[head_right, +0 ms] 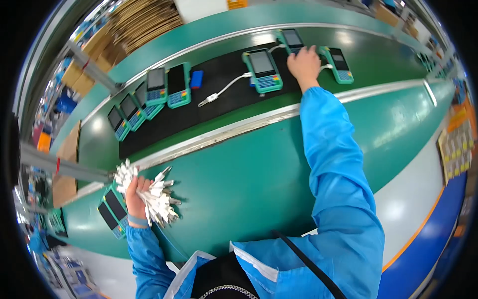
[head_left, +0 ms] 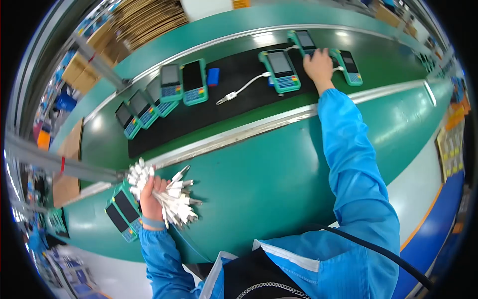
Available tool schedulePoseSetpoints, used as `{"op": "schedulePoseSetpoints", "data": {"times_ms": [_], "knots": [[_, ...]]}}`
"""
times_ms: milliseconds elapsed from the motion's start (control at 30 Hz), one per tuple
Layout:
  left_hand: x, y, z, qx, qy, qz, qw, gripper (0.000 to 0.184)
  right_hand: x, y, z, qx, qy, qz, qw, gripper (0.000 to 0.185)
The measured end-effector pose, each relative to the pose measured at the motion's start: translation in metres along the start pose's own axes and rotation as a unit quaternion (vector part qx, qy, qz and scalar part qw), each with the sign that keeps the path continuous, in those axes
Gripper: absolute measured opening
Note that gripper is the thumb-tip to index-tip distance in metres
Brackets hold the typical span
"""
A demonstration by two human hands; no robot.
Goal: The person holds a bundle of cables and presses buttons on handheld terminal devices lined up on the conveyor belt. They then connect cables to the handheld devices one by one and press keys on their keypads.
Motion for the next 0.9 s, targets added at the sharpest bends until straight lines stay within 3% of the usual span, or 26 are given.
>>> {"op": "schedulePoseSetpoints", "data": {"times_ms": [33, 100, 133, 167, 200, 267, 333, 433, 467, 567, 600, 633, 667, 733, 800, 833, 900], "knots": [[0.000, 0.000, 0.000, 0.010, 0.007, 0.003, 1.000, 0.037, -0.021, 0.009, -0.018, 0.114, -0.033, -0.065, 0.991, 0.057], [-0.005, -0.003, -0.008, 0.015, 0.021, 0.001, 1.000, 0.031, -0.102, 0.044, -0.064, 0.156, -0.145, -0.202, 0.956, 0.057], [-0.004, -0.003, -0.010, 0.034, 0.012, 0.000, 0.999, 0.024, -0.145, 0.067, -0.061, 0.136, -0.165, -0.259, 0.942, 0.058], [-0.006, -0.003, -0.015, 0.038, 0.005, -0.008, 0.999, 0.040, -0.194, 0.091, -0.067, 0.066, -0.206, -0.293, 0.931, 0.063], [-0.005, -0.003, -0.014, 0.034, -0.007, -0.008, 0.999, 0.031, -0.235, 0.118, -0.057, 0.029, -0.223, -0.329, 0.917, 0.070], [-0.004, -0.004, -0.015, 0.013, -0.021, -0.011, 1.000, 0.016, -0.303, 0.160, -0.043, -0.083, -0.254, -0.308, 0.913, 0.088], [-0.003, -0.003, -0.014, 0.018, -0.034, -0.023, 0.999, 0.030, -0.342, 0.170, -0.017, -0.093, -0.172, -0.259, 0.946, 0.098], [-0.002, -0.003, -0.018, 0.010, -0.028, -0.009, 1.000, 0.027, -0.357, 0.156, -0.019, -0.090, -0.146, -0.167, 0.971, 0.104], [0.002, -0.001, -0.017, 0.012, -0.043, 0.004, 0.999, 0.025, -0.352, 0.149, -0.018, -0.145, -0.163, -0.136, 0.966, 0.102], [0.004, -0.001, -0.020, 0.029, -0.039, 0.040, 0.998, 0.014, -0.321, 0.120, 0.000, -0.167, -0.234, -0.111, 0.951, 0.079], [0.006, -0.001, -0.018, 0.035, -0.046, 0.047, 0.997, 0.013, -0.302, 0.114, 0.006, -0.142, -0.352, -0.099, 0.920, 0.072], [0.010, 0.001, -0.015, 0.041, -0.052, 0.051, 0.997, 0.014, -0.289, 0.111, 0.022, -0.211, -0.453, -0.091, 0.862, 0.068], [0.010, 0.002, -0.016, 0.039, -0.057, 0.051, 0.996, 0.020, -0.277, 0.116, 0.022, -0.213, -0.584, -0.070, 0.781, 0.062], [0.010, 0.001, -0.016, 0.041, -0.054, 0.050, 0.996, 0.019, -0.265, 0.149, -0.007, -0.288, -0.632, -0.028, 0.719, 0.059], [0.010, 0.001, -0.012, 0.026, -0.041, 0.050, 0.998, 0.019, -0.272, 0.197, -0.042, -0.273, -0.611, -0.107, 0.736, 0.066], [0.009, 0.004, -0.010, 0.007, -0.028, 0.045, 0.999, 0.019, -0.277, 0.219, -0.054, -0.211, -0.549, -0.201, 0.783, 0.074], [0.003, 0.022, 0.018, -0.081, -0.014, 0.006, 0.997, 0.024, -0.312, 0.276, -0.113, -0.229, -0.484, -0.269, 0.800, 0.088]]}}
Point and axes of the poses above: each hand's wrist, its own y-axis away from the middle knuckle, its own z-axis out of the palm, x = y × z, the point moved 8 cm from there along -y, towards the middle knuckle, and after that the axes turned 5 degrees about -x, right-handed, at the moved point
